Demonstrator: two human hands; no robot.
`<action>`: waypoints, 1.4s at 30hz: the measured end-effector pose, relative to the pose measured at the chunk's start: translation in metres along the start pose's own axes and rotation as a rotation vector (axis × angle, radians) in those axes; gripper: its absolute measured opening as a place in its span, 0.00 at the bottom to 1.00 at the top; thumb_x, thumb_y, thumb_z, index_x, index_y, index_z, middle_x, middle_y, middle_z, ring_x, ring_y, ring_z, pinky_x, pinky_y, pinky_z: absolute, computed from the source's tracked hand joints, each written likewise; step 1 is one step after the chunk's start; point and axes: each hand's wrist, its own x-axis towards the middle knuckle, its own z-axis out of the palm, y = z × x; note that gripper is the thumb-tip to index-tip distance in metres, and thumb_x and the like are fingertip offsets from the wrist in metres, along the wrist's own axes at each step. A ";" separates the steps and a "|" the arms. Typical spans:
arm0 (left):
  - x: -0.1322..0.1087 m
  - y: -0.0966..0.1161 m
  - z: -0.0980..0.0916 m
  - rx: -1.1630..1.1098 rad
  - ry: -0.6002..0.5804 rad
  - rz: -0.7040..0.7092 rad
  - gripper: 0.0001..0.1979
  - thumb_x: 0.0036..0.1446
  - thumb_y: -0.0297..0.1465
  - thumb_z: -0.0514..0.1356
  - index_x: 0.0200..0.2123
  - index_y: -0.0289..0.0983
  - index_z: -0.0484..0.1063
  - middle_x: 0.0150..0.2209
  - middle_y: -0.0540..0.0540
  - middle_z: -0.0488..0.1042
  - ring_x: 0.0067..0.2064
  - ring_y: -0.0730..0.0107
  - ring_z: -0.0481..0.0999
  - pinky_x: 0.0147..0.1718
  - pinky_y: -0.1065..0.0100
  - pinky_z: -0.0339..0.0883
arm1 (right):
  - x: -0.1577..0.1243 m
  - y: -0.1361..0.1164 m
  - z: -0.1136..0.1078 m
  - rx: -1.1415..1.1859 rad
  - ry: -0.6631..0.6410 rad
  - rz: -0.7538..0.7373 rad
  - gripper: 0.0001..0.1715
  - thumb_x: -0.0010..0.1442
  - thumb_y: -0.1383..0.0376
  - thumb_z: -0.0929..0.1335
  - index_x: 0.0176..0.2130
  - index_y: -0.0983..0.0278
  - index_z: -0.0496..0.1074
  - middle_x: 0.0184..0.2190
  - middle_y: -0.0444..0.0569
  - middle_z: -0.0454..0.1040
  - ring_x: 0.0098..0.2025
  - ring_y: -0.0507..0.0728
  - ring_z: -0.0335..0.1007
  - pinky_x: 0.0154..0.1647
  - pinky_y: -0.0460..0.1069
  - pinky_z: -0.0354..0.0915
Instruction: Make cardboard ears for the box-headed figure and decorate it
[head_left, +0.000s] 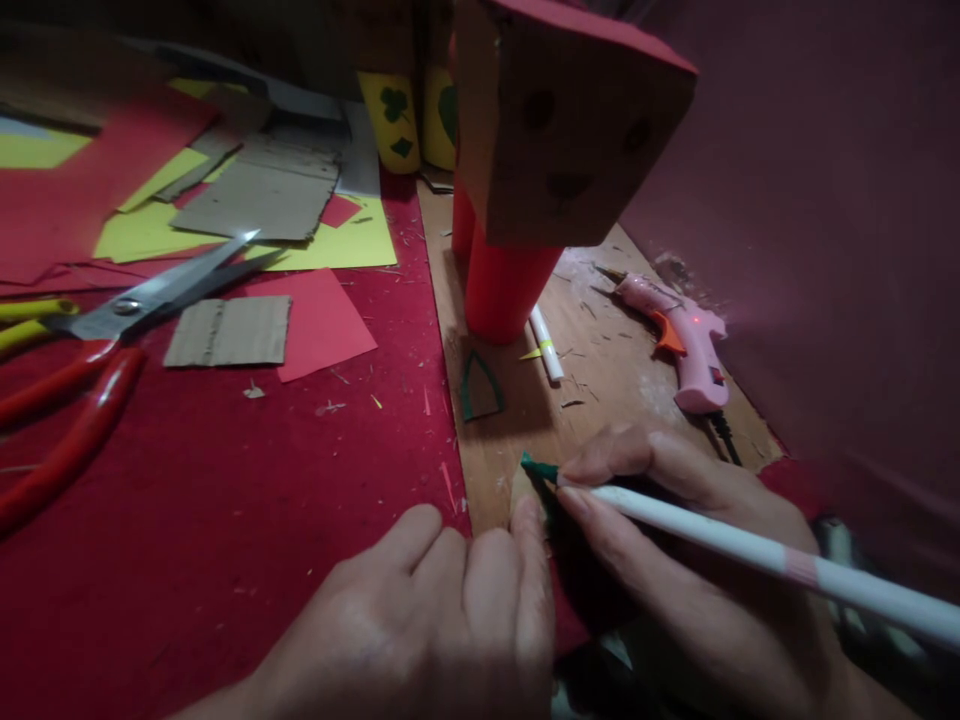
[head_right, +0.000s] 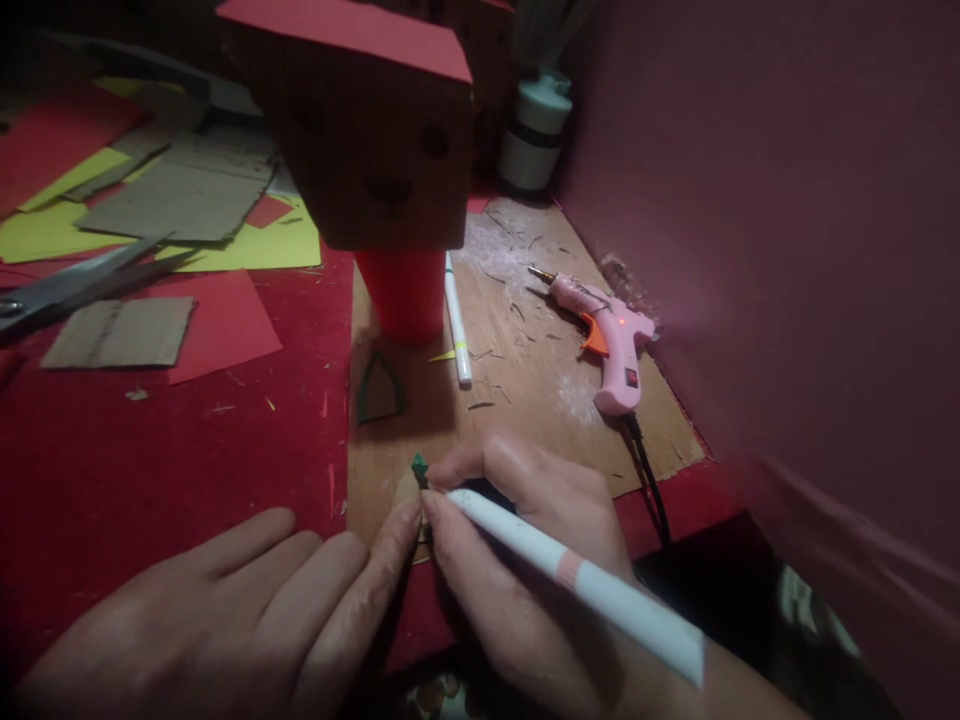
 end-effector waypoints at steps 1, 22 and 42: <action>0.000 0.000 0.002 0.005 0.036 0.001 0.10 0.66 0.20 0.52 0.42 0.28 0.73 0.19 0.55 0.67 0.18 0.70 0.66 0.18 0.65 0.60 | 0.000 0.000 0.000 -0.006 0.003 0.002 0.07 0.62 0.68 0.70 0.32 0.58 0.74 0.25 0.40 0.80 0.25 0.51 0.78 0.26 0.43 0.72; -0.002 -0.001 0.003 -0.007 0.023 0.014 0.11 0.65 0.19 0.52 0.42 0.28 0.74 0.19 0.54 0.67 0.18 0.70 0.66 0.18 0.65 0.61 | 0.000 0.002 0.000 -0.019 0.019 -0.012 0.06 0.62 0.68 0.72 0.33 0.56 0.74 0.26 0.36 0.81 0.26 0.48 0.78 0.27 0.39 0.71; -0.001 0.001 0.003 0.009 0.007 0.009 0.09 0.64 0.20 0.54 0.43 0.27 0.73 0.19 0.55 0.66 0.18 0.70 0.65 0.16 0.65 0.58 | -0.002 -0.001 0.000 0.015 0.000 0.025 0.06 0.60 0.69 0.72 0.31 0.58 0.75 0.26 0.41 0.81 0.25 0.52 0.78 0.26 0.43 0.73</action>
